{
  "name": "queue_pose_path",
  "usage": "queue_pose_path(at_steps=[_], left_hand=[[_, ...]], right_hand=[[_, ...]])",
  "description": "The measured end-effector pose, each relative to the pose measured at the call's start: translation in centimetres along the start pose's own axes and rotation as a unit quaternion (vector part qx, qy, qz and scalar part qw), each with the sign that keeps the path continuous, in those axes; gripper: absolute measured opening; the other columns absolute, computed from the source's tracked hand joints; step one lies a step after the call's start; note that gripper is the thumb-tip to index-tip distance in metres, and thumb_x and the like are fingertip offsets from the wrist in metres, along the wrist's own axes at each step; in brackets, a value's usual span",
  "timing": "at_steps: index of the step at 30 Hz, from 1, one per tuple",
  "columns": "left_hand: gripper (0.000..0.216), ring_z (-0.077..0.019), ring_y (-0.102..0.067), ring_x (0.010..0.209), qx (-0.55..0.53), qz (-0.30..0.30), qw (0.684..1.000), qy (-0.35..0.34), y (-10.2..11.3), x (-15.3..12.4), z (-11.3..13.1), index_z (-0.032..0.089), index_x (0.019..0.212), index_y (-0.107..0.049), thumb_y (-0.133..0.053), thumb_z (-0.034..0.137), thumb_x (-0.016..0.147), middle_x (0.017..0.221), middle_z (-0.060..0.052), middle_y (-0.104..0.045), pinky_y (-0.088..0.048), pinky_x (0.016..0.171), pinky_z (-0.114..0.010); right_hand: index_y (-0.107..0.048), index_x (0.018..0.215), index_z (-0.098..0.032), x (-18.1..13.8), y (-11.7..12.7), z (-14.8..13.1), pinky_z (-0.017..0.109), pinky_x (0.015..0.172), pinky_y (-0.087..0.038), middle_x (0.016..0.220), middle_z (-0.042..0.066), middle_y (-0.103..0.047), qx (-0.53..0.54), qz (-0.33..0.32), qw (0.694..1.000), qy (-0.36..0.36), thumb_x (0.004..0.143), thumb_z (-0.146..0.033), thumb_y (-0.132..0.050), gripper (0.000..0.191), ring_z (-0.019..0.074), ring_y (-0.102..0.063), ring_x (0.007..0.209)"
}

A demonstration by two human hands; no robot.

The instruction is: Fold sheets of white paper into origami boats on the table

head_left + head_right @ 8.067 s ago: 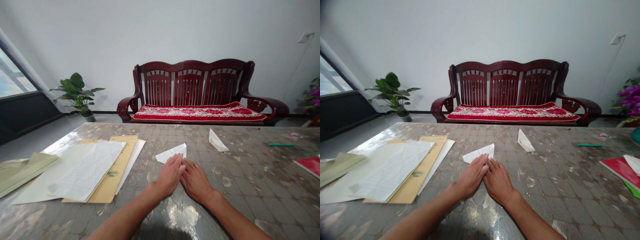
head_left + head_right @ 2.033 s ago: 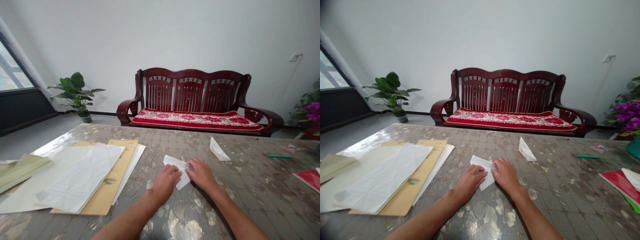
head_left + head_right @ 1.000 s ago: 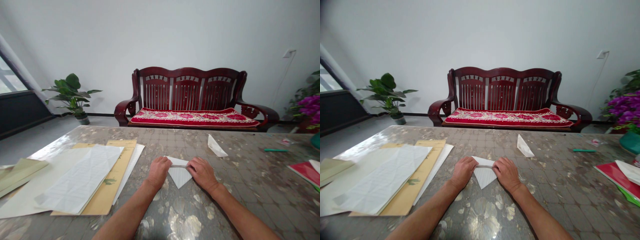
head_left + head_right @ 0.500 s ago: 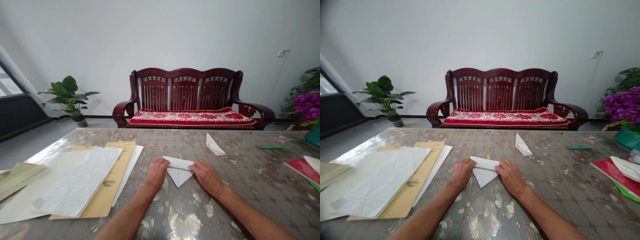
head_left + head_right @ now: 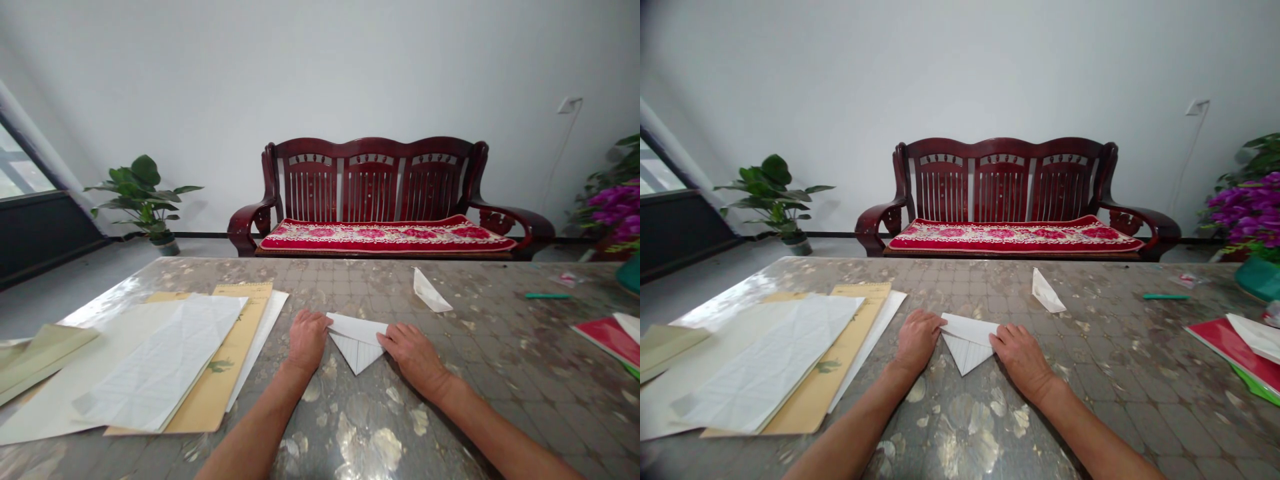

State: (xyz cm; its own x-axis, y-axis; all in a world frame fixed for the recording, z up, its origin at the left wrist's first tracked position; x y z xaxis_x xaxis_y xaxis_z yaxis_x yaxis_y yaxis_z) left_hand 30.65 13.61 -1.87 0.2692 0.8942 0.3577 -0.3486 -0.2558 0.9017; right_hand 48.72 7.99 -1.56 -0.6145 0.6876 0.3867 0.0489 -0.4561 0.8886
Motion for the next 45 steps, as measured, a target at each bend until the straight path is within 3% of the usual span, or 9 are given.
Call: queue_pose_path(at_steps=[5,12,20,25,28,32,34,37,45], left_hand=[[0.020,-0.0211,-0.064,0.095,0.000,-0.027,0.999,0.030,0.1,0.1,-0.6,0.024,0.096,-0.075,-0.060,0.015,0.085,0.095,-0.004,-0.072,-0.047,0.089,-0.034],[0.020,-0.0223,-0.060,0.096,0.015,-0.015,0.998,-0.051,0.4,0.2,0.6,0.025,0.096,-0.074,-0.062,0.014,0.086,0.098,-0.004,-0.071,-0.044,0.086,-0.036],[0.020,-0.0242,-0.061,0.091,0.051,-0.022,0.998,-0.034,-0.3,0.4,0.5,0.024,0.090,-0.075,-0.056,0.018,0.089,0.088,-0.006,-0.071,-0.044,0.082,-0.038],[0.024,-0.0272,-0.062,0.100,0.092,-0.040,0.994,-0.051,-0.6,0.0,1.0,0.020,0.094,-0.074,-0.051,0.014,0.089,0.093,-0.009,-0.072,-0.041,0.098,-0.046],[0.032,-0.0313,-0.060,0.114,0.119,-0.022,0.992,-0.032,-0.1,-0.3,1.1,0.016,0.104,-0.072,-0.047,0.007,0.087,0.110,-0.014,-0.071,-0.034,0.109,-0.055],[0.045,-0.0260,-0.052,0.129,0.048,0.018,0.992,-0.113,0.6,-1.1,4.6,0.019,0.124,-0.063,-0.044,0.003,0.087,0.136,-0.012,-0.059,-0.034,0.114,-0.049],[0.047,-0.0205,-0.047,0.135,-0.009,-0.006,0.980,-0.196,0.1,-1.9,7.5,0.021,0.133,-0.055,-0.042,0.007,0.090,0.141,-0.008,-0.055,-0.035,0.116,-0.043],[0.043,-0.0205,-0.042,0.138,-0.024,-0.050,0.970,-0.236,-1.3,-2.7,9.6,0.018,0.138,-0.048,-0.041,0.020,0.096,0.145,-0.009,-0.051,-0.032,0.117,-0.041],[0.058,-0.0251,-0.034,0.143,0.007,-0.128,0.964,-0.232,-3.6,-3.5,8.2,0.018,0.148,-0.035,-0.041,0.046,0.098,0.153,-0.011,-0.039,-0.028,0.117,-0.041]], right_hand=[[-0.065,0.102,-0.019,0.1,-0.1,-0.2,0.034,0.073,-0.033,0.089,0.005,-0.064,-0.016,-0.015,1.000,0.002,0.088,-0.009,-0.058,0.018,0.0215,-0.053,0.082],[-0.064,0.101,-0.017,0.1,0.0,-0.5,0.035,0.072,-0.035,0.088,0.006,-0.064,-0.029,-0.012,1.000,0.005,0.089,-0.008,-0.056,0.018,0.0216,-0.055,0.081],[-0.064,0.106,-0.017,-0.1,-0.3,-0.6,0.035,0.072,-0.038,0.090,0.007,-0.065,-0.042,-0.019,0.999,0.009,0.088,-0.007,-0.055,0.023,0.0224,-0.056,0.083],[-0.063,0.110,-0.016,-0.3,-0.5,-0.8,0.035,0.073,-0.041,0.094,0.007,-0.065,-0.043,-0.028,0.999,0.011,0.087,-0.005,-0.054,0.028,0.0225,-0.056,0.085],[-0.063,0.110,-0.015,-0.2,-0.6,-1.0,0.034,0.073,-0.042,0.094,0.007,-0.066,-0.046,-0.029,0.998,0.008,0.086,-0.004,-0.055,0.027,0.0227,-0.057,0.086],[-0.063,0.109,-0.014,0.0,-0.5,-1.2,0.034,0.072,-0.042,0.092,0.007,-0.065,-0.043,-0.030,0.999,0.002,0.086,-0.004,-0.055,0.026,0.0228,-0.057,0.085],[-0.064,0.105,-0.015,0.0,-0.4,-1.3,0.034,0.071,-0.042,0.090,0.007,-0.064,-0.039,-0.029,0.999,-0.001,0.087,-0.005,-0.055,0.023,0.0224,-0.056,0.082],[-0.064,0.100,-0.016,0.0,-0.3,-1.3,0.035,0.071,-0.042,0.088,0.006,-0.064,-0.035,-0.027,0.999,-0.001,0.088,-0.006,-0.054,0.020,0.0221,-0.056,0.081],[-0.065,0.107,-0.014,-0.1,-0.4,-1.2,0.034,0.072,-0.042,0.089,0.007,-0.066,-0.051,-0.024,0.998,-0.003,0.088,-0.007,-0.055,0.023,0.0222,-0.056,0.083]])
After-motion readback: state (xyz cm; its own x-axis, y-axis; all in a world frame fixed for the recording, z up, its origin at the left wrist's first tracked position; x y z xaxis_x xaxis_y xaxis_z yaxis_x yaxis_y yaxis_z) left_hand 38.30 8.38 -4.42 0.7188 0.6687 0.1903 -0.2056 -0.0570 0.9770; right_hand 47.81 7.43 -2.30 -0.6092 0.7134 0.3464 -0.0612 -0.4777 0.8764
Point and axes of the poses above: each hand's wrist, its own x-axis towards the middle knuckle, its own y-axis out of the back of the hand, z = x × y, the point moved 9 cm from there along x, towards the middle knuckle
